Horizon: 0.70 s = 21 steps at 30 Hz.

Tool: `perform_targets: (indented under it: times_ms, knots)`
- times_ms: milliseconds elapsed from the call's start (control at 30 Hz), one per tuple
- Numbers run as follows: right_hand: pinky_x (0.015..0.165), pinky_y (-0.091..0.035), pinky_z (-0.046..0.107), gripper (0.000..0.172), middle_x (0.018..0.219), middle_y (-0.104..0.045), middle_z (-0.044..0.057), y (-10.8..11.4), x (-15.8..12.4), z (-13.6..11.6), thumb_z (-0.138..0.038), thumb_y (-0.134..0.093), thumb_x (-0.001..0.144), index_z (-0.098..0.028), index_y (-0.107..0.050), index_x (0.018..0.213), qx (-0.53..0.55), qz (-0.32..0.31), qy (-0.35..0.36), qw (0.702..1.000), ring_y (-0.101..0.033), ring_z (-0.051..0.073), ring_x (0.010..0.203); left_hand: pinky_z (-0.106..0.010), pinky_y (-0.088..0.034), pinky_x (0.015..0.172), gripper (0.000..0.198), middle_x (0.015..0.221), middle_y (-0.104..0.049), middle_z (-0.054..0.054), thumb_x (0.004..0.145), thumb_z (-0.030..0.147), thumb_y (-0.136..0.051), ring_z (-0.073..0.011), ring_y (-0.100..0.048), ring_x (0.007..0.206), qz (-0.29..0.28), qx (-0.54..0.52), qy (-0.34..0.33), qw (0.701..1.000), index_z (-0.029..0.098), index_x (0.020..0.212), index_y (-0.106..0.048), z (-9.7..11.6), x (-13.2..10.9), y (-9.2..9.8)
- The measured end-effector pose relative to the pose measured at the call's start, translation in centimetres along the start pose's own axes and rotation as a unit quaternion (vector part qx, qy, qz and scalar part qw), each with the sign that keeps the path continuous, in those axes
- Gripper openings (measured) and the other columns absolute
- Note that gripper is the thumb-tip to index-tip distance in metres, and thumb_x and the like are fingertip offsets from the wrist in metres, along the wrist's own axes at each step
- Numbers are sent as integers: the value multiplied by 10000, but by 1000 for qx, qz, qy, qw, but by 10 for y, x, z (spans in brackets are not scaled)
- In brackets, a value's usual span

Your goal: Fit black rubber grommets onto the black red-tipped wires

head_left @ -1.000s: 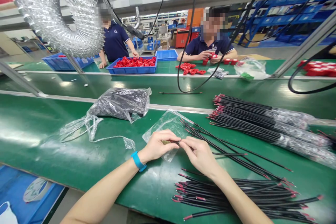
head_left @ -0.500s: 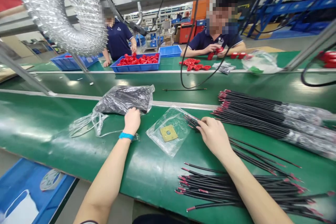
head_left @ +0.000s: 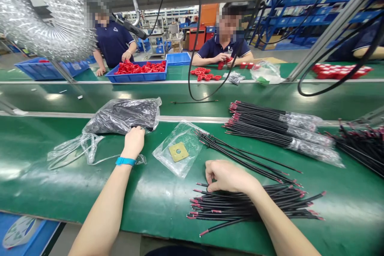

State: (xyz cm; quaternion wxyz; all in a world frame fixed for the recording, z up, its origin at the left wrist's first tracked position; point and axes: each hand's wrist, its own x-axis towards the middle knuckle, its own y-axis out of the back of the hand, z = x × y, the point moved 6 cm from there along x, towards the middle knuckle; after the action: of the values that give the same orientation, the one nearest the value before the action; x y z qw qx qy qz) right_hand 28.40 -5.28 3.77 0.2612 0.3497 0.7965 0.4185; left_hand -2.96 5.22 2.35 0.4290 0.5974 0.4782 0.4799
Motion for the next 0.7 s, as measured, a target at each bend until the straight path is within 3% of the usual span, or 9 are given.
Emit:
perform_targets:
  times_ms: [133, 233, 333, 467, 567, 700]
  knots:
    - [516, -293, 231, 222, 651, -577, -36, 2, -2, -4, -104, -787, 645, -206, -612, 555, -14, 3, 5, 1000, -500, 113, 580, -352, -477, 697, 321, 961, -566, -154, 892, 107, -321, -278, -573, 900, 6, 19, 8, 1000, 124, 864, -640, 2, -1, 1]
    - [529, -313, 229, 176, 648, -584, -32, 8, 0, 0, -124, -681, 764, -199, -594, 631, 17, 24, 1, 1000, -502, 115, 579, -346, -480, 693, 293, 977, -558, -151, 905, 132, -327, -271, -578, 891, 8, 25, 24, 999, 120, 906, -620, 1, 0, 1]
    - [535, -357, 226, 98, 648, -593, -34, 11, 11, 8, -218, -566, 891, -201, -598, 801, 86, 83, -20, 993, -514, 116, 552, -339, -480, 694, 271, 996, -555, -154, 913, 142, -331, -273, -573, 915, 13, 21, 43, 999, 119, 946, -599, 0, 1, 2]
    - [635, -452, 248, 123, 766, -637, 2, 4, 33, 10, -284, -527, 942, -191, -597, 903, 129, 211, -3, 969, -585, 136, 662, -339, -479, 713, 274, 1024, -549, -164, 924, 133, -309, -268, -574, 914, 28, 3, 59, 998, 106, 984, -575, 1, 2, 3]
    - [746, -485, 286, 143, 874, -644, 42, -8, 46, 4, -238, -500, 962, -188, -634, 962, 88, 270, 41, 958, -612, 160, 783, -344, -480, 745, 272, 1024, -551, -159, 933, 134, -304, -266, -575, 923, 48, -26, 67, 996, 101, 1012, -561, 2, 2, 6]
    - [732, -486, 275, 204, 902, -612, 55, -21, 54, -2, -152, -468, 966, -184, -665, 1004, -17, 248, 61, 967, -602, 162, 804, -355, -479, 796, 253, 1030, -569, -149, 946, 185, -346, -267, -577, 956, 88, -95, 73, 989, 117, 1048, -568, 4, 1, 15]
